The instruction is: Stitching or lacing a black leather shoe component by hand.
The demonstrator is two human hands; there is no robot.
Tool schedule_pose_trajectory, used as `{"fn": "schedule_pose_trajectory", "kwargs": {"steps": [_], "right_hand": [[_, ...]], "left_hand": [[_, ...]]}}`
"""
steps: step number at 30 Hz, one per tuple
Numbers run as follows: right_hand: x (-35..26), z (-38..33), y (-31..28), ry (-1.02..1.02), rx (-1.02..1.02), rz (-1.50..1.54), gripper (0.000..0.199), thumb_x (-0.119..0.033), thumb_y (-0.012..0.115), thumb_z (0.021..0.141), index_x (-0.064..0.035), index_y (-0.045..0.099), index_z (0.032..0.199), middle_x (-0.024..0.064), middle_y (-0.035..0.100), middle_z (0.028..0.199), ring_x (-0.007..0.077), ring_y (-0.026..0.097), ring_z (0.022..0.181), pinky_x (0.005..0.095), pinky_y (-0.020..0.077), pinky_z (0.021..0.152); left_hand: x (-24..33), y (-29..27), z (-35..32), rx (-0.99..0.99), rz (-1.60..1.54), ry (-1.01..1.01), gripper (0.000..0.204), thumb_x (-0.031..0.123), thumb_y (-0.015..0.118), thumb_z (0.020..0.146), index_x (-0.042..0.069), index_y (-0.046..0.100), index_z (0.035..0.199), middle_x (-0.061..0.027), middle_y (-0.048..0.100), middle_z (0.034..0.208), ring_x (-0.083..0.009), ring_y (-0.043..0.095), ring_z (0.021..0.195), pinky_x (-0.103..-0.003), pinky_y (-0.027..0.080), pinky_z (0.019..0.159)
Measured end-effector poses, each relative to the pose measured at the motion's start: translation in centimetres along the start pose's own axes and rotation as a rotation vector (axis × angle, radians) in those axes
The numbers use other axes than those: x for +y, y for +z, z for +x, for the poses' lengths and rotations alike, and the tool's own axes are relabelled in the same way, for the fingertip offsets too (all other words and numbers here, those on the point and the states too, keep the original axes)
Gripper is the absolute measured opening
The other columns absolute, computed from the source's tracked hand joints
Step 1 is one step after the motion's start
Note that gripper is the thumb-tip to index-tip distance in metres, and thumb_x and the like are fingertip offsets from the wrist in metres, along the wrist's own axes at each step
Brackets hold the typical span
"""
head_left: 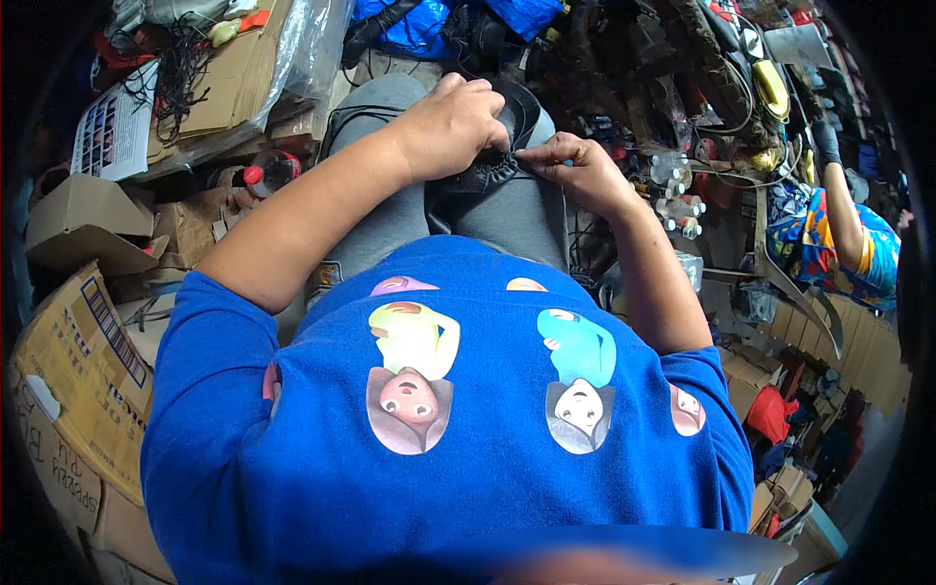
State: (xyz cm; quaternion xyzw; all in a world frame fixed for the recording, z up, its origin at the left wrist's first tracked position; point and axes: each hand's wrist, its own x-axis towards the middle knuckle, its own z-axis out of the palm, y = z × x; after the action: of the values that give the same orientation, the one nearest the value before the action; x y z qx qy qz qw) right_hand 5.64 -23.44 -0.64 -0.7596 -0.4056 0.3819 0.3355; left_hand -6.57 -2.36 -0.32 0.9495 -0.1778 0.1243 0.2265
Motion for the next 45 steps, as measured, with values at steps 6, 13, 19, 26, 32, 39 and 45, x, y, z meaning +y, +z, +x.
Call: {"fn": "schedule_pose_trajectory", "kwargs": {"steps": [6,13,19,26,32,39,45], "right_hand": [[0.5,-0.4,1.0,-0.053,0.092,0.017,0.032,-0.002,0.063,0.077,-0.0155,0.07,0.105,0.006,0.06,0.082,0.0144,0.057,0.078,0.0265,0.0466,0.074],[-1.5,-1.6,1.3,-0.068,0.224,-0.15,0.031,-0.003,0.066,0.076,-0.0185,0.071,0.103,0.0058,0.058,0.077,0.0146,0.056,0.073,0.0272,0.0462,0.069],[-0.9,-0.9,0.6,0.016,0.117,-0.028,0.029,-0.005,0.066,0.079,-0.0142,0.069,0.106,0.003,0.058,0.083,0.0113,0.055,0.079,0.0257,0.0448,0.073],[-0.7,0.0,0.2,0.061,0.031,0.036,0.026,-0.006,0.065,0.082,-0.0114,0.069,0.107,0.0027,0.062,0.093,0.011,0.057,0.092,0.0259,0.0446,0.084],[0.2,-0.3,1.0,-0.016,0.12,-0.005,0.027,-0.01,0.068,0.079,-0.0149,0.07,0.105,0.004,0.058,0.082,0.0113,0.056,0.081,0.0267,0.0463,0.073],[0.7,-0.1,1.4,-0.058,0.178,0.083,0.024,-0.012,0.07,0.08,-0.0122,0.07,0.104,0.0025,0.061,0.082,0.009,0.055,0.077,0.0238,0.0452,0.072],[0.0,-0.1,1.4,0.093,0.086,0.235,0.022,-0.009,0.068,0.082,-0.0075,0.069,0.104,0.0017,0.063,0.094,0.0097,0.056,0.09,0.0248,0.0434,0.081]], "left_hand": [[-0.4,2.1,-1.3,-0.02,-0.391,-0.268,0.014,0.012,0.07,0.071,0.011,0.07,0.086,-0.005,0.058,0.08,-0.0246,0.056,0.083,-0.037,0.042,0.076],[-0.4,1.0,-3.2,0.109,-0.217,-0.315,0.011,0.016,0.069,0.073,0.017,0.071,0.084,-0.0009,0.059,0.084,-0.0216,0.056,0.091,-0.039,0.038,0.082],[-0.8,0.1,-1.8,0.073,-0.101,-0.184,0.013,0.009,0.07,0.07,0.016,0.071,0.082,-0.0013,0.055,0.08,-0.0207,0.053,0.087,-0.037,0.037,0.082],[-2.4,1.1,-0.8,-0.015,-0.225,-0.138,0.013,0.009,0.069,0.07,0.016,0.07,0.08,-0.0016,0.053,0.075,-0.0215,0.052,0.084,-0.037,0.037,0.08],[-0.6,1.6,-1.0,0.068,-0.106,-0.105,0.01,0.012,0.07,0.07,0.014,0.07,0.08,-0.0031,0.054,0.072,-0.0229,0.054,0.081,-0.037,0.04,0.076],[-0.6,2.1,-1.4,-0.055,-0.422,-0.442,0.012,0.013,0.072,0.069,0.011,0.07,0.081,-0.0061,0.06,0.077,-0.0222,0.057,0.082,-0.036,0.043,0.078],[-1.3,3.0,-1.7,0.055,-0.37,-0.257,0.017,0.007,0.073,0.069,0.006,0.069,0.085,-0.0058,0.064,0.078,-0.019,0.061,0.074,-0.032,0.048,0.068]]}}
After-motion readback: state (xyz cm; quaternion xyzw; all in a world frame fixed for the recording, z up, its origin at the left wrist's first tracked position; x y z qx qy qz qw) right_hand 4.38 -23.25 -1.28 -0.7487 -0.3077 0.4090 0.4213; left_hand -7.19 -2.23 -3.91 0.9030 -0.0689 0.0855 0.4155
